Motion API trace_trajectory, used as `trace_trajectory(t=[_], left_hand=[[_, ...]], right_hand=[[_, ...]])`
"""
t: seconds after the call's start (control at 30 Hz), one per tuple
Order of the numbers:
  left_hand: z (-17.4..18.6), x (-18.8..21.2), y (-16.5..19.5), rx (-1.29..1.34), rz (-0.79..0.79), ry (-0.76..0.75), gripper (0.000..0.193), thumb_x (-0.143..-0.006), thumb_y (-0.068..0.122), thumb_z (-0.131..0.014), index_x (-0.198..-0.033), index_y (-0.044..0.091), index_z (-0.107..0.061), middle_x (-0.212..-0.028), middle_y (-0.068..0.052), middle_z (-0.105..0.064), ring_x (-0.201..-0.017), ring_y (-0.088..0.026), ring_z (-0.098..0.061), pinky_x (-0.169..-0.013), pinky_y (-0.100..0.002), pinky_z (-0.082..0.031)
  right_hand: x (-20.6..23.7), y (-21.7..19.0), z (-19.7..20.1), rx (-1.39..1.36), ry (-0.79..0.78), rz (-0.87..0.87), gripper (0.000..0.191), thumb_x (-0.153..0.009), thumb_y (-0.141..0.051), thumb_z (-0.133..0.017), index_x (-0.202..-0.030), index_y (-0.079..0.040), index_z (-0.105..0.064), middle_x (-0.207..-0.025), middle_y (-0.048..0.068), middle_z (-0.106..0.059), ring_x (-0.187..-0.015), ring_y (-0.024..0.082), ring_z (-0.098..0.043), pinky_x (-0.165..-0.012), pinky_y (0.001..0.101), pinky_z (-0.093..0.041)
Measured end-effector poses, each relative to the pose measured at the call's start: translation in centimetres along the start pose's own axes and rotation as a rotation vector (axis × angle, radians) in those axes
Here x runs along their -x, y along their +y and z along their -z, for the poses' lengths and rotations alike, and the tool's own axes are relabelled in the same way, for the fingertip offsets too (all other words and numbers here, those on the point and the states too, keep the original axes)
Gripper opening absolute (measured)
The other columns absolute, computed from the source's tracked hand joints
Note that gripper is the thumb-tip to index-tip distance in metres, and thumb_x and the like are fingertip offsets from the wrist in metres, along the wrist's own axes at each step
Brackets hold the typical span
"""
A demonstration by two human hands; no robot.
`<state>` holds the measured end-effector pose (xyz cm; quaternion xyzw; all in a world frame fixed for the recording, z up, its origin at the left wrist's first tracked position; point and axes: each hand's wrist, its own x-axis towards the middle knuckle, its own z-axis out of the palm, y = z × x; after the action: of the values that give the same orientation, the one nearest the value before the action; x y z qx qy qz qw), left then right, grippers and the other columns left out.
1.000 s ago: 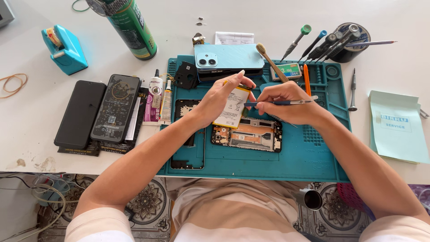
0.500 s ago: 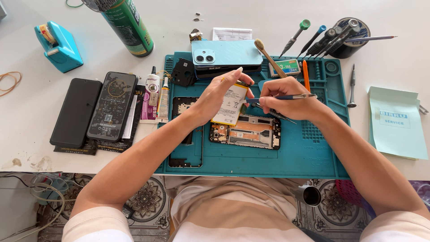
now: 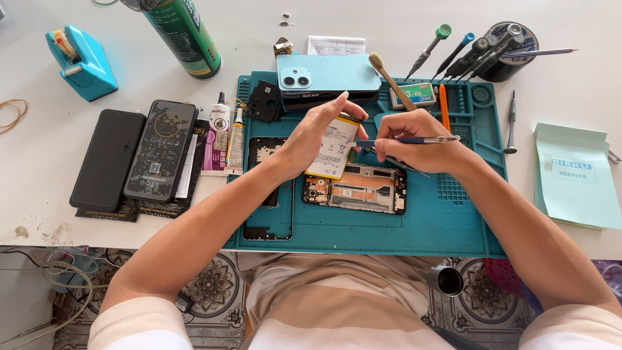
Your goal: The person removes a smartphone battery from a disassembled phone and uses a small brush to clean both sides of the battery. The person holds the battery with one hand and scrubs the surface with the brush in the other hand, then flips the battery to clean the opposite side.
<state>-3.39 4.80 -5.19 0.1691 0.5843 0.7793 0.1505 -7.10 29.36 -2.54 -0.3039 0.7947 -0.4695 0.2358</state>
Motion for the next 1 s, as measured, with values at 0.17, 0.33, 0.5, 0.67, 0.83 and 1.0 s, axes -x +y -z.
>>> trace_trajectory(t=[0.17,0.33,0.5,0.67,0.83,1.0], left_hand=[[0.08,0.09,0.05,0.003,-0.016,0.001,0.059,-0.106,0.058,-0.04,-0.116,0.005,-0.063,-0.098,-0.012,-0.072,-0.085,-0.014,-0.069,-0.076,-0.03,-0.06],[0.03,0.07,-0.06,0.024,-0.021,-0.014,0.06,-0.105,0.06,-0.04,-0.116,0.005,-0.063,-0.098,-0.013,-0.072,-0.085,-0.016,-0.071,-0.077,-0.03,-0.061],[0.11,0.03,-0.19,0.013,-0.025,-0.015,0.062,-0.105,0.061,-0.04,-0.117,0.005,-0.063,-0.099,-0.014,-0.072,-0.085,-0.016,-0.071,-0.075,-0.03,-0.062],[0.07,0.01,-0.31,0.021,-0.032,-0.015,0.062,-0.104,0.062,-0.04,-0.117,0.005,-0.064,-0.098,-0.014,-0.072,-0.084,-0.017,-0.072,-0.075,-0.03,-0.061],[0.15,0.01,-0.29,0.009,-0.022,-0.013,0.062,-0.104,0.062,-0.04,-0.116,0.006,-0.063,-0.098,-0.014,-0.072,-0.083,-0.017,-0.072,-0.075,-0.03,-0.062],[0.14,-0.01,-0.27,0.0,-0.024,-0.009,0.063,-0.104,0.062,-0.039,-0.116,0.005,-0.064,-0.098,-0.014,-0.072,-0.083,-0.017,-0.072,-0.076,-0.03,-0.062]], right_hand=[[0.05,-0.28,-0.1,0.019,-0.008,0.066,0.018,-0.098,-0.015,-0.065,-0.085,-0.004,-0.068,-0.073,0.0,-0.073,-0.064,0.0,-0.06,-0.054,0.0193,-0.045],[0.07,-0.58,-0.19,0.011,0.0,0.003,0.017,-0.097,-0.014,-0.065,-0.083,-0.003,-0.067,-0.072,0.0,-0.073,-0.06,0.001,-0.057,-0.052,0.0203,-0.045],[0.14,-0.79,-0.29,0.029,0.008,-0.023,0.018,-0.097,-0.015,-0.065,-0.084,-0.004,-0.067,-0.071,0.0,-0.072,-0.058,0.001,-0.054,-0.05,0.0214,-0.042],[0.16,-0.88,-0.27,0.056,0.003,0.025,0.018,-0.098,-0.016,-0.065,-0.085,-0.004,-0.067,-0.07,-0.001,-0.072,-0.057,0.002,-0.052,-0.048,0.0219,-0.04],[0.18,-0.81,-0.31,0.03,0.0,-0.013,0.019,-0.097,-0.015,-0.064,-0.082,-0.003,-0.066,-0.07,0.0,-0.072,-0.057,0.001,-0.055,-0.049,0.0219,-0.042],[0.14,-0.73,-0.24,0.058,-0.001,0.017,0.019,-0.098,-0.016,-0.064,-0.084,-0.004,-0.066,-0.07,-0.001,-0.072,-0.057,0.001,-0.054,-0.049,0.0218,-0.042]])
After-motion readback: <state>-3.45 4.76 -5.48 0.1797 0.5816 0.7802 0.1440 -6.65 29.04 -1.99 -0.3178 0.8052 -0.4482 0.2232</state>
